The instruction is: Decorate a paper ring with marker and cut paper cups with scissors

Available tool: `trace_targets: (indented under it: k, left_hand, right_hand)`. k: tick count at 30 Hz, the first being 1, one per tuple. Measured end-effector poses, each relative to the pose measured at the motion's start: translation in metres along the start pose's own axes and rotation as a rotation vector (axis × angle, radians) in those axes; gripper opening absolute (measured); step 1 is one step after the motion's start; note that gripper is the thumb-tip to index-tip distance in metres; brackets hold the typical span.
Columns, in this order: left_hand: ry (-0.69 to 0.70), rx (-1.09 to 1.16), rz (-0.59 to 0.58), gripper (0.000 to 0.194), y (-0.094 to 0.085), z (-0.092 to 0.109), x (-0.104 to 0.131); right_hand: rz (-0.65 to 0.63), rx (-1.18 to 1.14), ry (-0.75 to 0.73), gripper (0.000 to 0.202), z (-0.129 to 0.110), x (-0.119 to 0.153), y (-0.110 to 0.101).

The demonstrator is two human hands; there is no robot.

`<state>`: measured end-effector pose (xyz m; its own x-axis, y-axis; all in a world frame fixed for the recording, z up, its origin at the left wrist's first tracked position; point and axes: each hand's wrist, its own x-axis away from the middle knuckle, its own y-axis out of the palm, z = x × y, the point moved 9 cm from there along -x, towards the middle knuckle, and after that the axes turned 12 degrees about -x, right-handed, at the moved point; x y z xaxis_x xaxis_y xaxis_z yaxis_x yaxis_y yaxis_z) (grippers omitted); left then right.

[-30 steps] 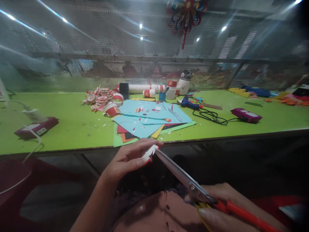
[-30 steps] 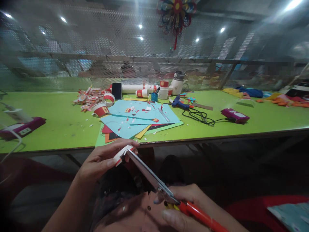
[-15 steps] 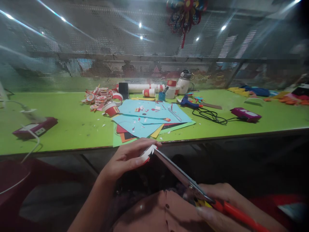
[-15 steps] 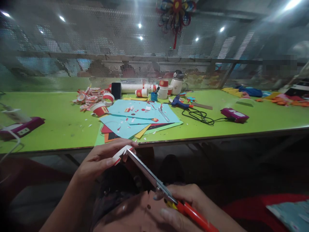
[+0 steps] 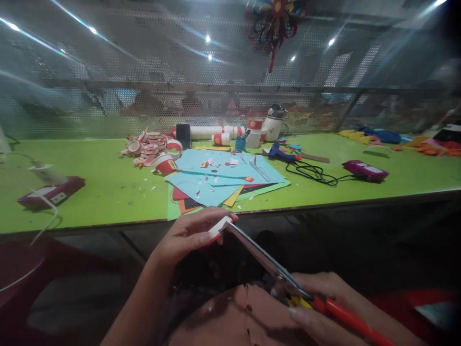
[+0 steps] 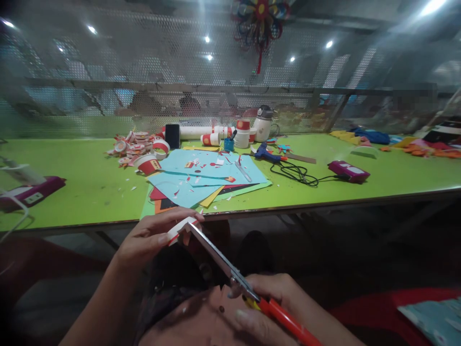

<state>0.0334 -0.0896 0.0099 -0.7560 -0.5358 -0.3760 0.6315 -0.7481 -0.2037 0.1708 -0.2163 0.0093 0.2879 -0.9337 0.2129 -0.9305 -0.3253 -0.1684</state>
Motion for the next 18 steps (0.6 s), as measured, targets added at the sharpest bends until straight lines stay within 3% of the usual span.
trace_targets:
  k: [6, 15, 18]
  left_hand:
    - [-0.012, 0.094, 0.103, 0.047, -0.005, -0.005, 0.001]
    - [0.082, 0.058, 0.285, 0.045, -0.008, 0.006, 0.0]
    - [0.02, 0.069, 0.23, 0.043, -0.003, 0.003, 0.0]
  right_hand:
    - [0.012, 0.059, -0.021, 0.039, 0.02, -0.001, -0.007]
    - [0.279, 0.247, -0.253, 0.028, 0.023, 0.0, -0.004]
    - [0.393, 0.323, -0.327, 0.038, 0.024, 0.005, -0.013]
